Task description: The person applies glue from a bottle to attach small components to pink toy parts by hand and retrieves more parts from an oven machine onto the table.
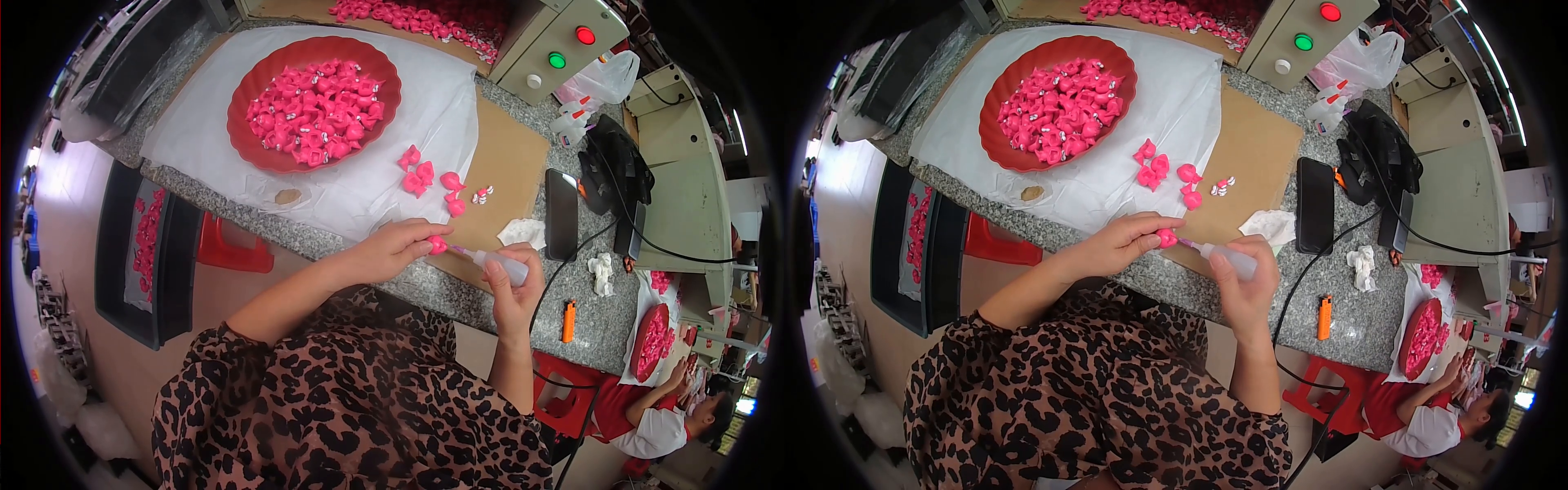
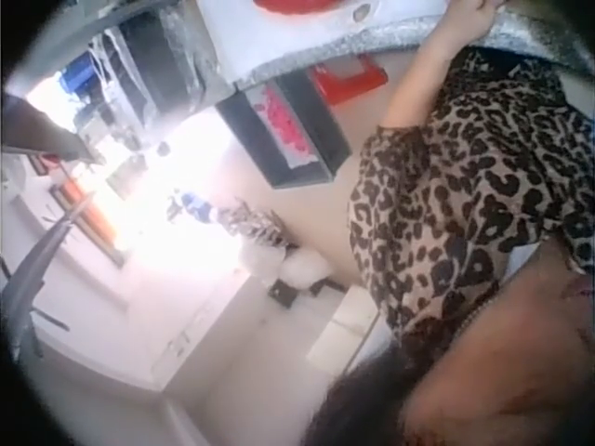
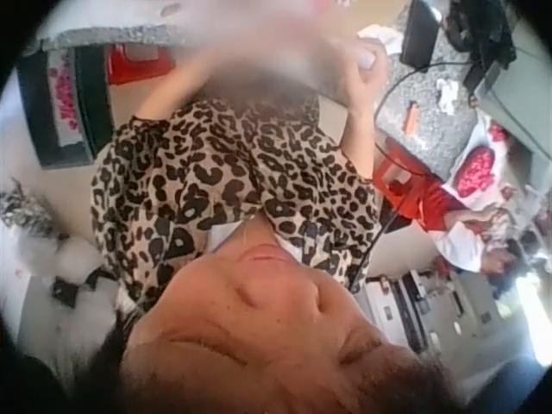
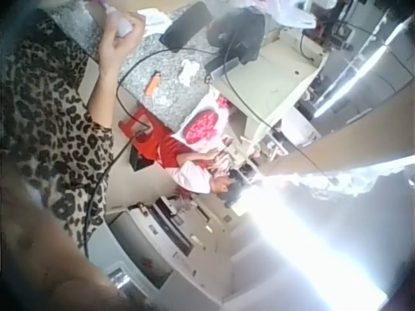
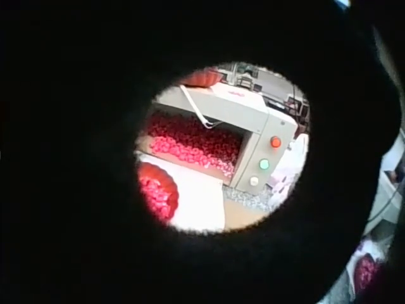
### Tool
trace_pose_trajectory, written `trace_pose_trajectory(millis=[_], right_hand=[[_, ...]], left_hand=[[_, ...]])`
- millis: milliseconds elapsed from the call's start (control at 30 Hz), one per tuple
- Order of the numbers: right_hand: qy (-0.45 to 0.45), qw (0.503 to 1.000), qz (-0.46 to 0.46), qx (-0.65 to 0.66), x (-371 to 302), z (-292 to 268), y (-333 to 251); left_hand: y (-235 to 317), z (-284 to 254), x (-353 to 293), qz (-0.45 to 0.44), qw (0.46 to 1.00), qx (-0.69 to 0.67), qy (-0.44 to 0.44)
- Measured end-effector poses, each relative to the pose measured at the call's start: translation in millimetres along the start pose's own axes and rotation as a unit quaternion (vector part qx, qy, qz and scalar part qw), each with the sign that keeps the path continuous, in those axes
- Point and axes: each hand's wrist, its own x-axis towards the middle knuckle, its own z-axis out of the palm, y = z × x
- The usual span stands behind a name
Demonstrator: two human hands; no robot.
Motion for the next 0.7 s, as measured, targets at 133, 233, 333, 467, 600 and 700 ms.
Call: trace_pose_trajectory(millis=[133, 233, 333, 467, 600, 700], right_hand=[[-0.005, 0.999, -0.024, -0.033, -0.7, -0.9, -1.0], [-0.009, 0.997, -0.048, -0.061, -1.6, -0.6, -1.1], [-0.006, 0.997, -0.054, -0.061, -2.4, 0.6, -3.7], [0.028, 0.999, -0.024, -0.033, -3.9, 4.6, -9.8], [0.031, 0.999, -0.021, -0.031, -5.3, 4.8, -9.0], [0.034, 0.998, -0.026, -0.038, -6.1, 4.7, -7.4]], left_hand=[[1.5, 0.6, -0.2, 0.000, 1.000, 0.000, 0.008], [3.0, 1.9, 0.0, -0.002, 1.000, -0.006, 0.015], [1.7, 1.9, 0.5, -0.002, 1.000, -0.003, 0.023], [1.2, 1.4, 0.5, -0.005, 1.000, 0.003, 0.024], [1.7, 1.7, 0.1, -0.004, 1.000, 0.003, 0.027], [3.1, 1.8, -0.1, -0.001, 1.000, -0.002, 0.031]])
